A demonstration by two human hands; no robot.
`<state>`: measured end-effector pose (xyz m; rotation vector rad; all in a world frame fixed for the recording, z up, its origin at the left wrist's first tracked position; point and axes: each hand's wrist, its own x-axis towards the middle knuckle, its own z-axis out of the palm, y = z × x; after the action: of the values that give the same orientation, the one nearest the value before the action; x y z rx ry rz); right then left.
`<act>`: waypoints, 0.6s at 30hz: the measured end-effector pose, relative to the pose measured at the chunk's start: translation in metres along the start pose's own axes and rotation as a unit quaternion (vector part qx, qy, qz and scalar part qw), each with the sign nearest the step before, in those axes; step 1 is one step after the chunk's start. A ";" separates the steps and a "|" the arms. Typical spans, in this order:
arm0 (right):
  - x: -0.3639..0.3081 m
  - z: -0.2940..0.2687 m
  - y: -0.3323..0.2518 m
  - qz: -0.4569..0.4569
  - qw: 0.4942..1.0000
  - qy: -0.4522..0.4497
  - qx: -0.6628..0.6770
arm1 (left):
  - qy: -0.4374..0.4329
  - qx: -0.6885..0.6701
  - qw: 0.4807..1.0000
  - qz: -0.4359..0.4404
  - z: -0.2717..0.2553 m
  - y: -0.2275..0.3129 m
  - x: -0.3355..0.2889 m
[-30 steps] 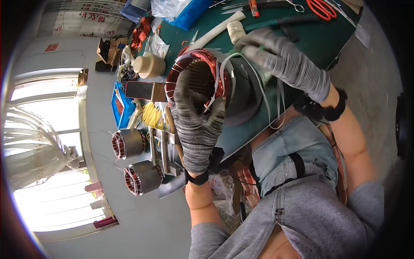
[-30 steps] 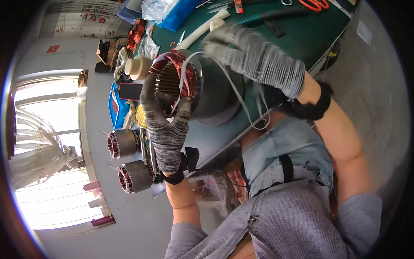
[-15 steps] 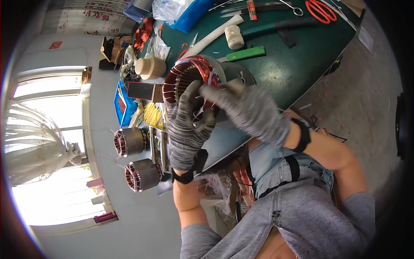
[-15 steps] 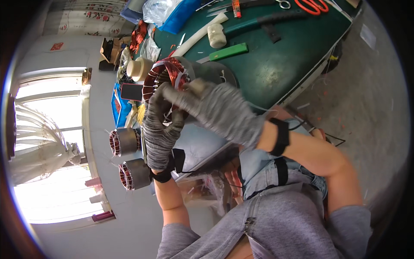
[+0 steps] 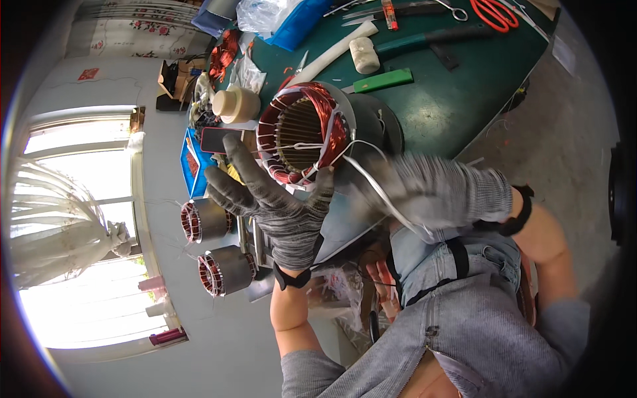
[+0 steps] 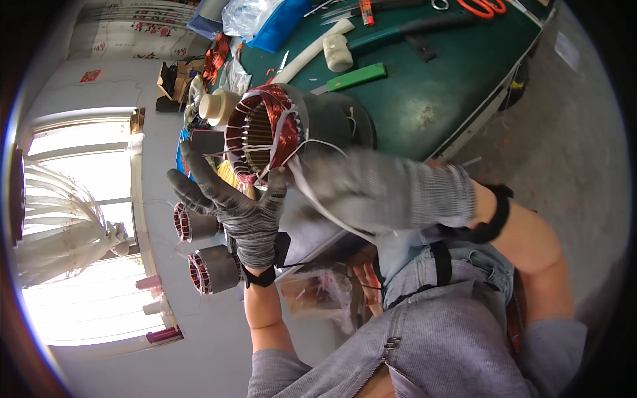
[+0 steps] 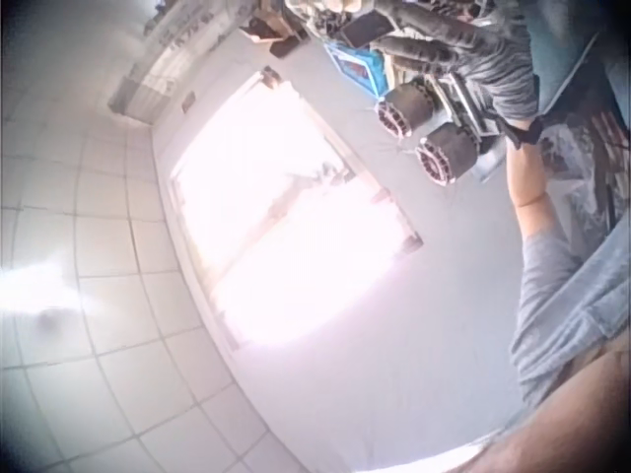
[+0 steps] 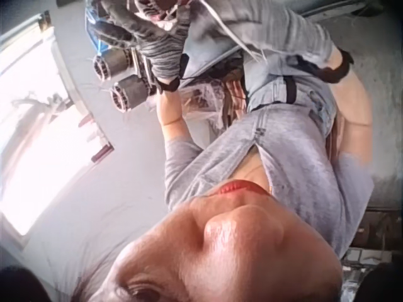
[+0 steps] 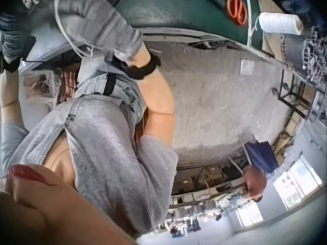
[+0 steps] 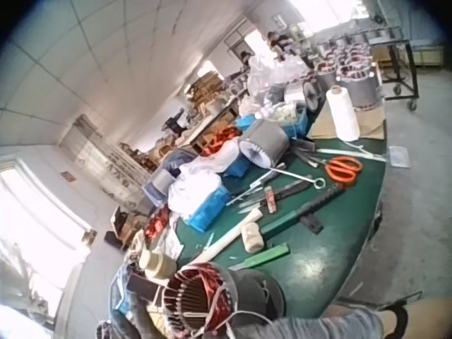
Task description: The person cuts a length of white tape with scissors, burns the end of a wire with a lighter, and then wraps the tape around the copper coils of a motor stator. They repeatedly thread the tape through the stator core, pulling it tight and knotting it to secure the windings.
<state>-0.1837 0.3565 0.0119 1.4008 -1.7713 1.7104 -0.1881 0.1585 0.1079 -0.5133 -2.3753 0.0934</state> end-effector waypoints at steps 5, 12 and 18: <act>0.087 0.003 -0.019 -0.074 0.824 0.052 -0.560 | 0.080 -0.009 0.997 0.012 0.020 0.001 -0.008; -0.137 -0.071 -0.038 0.514 0.715 0.406 0.246 | -0.028 -0.293 0.951 -0.099 0.021 0.009 -0.027; -0.551 -0.216 -0.128 0.440 0.620 0.638 -0.123 | 0.034 -0.314 0.948 -0.052 0.034 0.015 -0.016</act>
<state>0.0946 0.8042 -0.2871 -0.9840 -1.5326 1.7995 -0.1946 0.1688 0.0694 -0.6637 -2.3295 -0.7376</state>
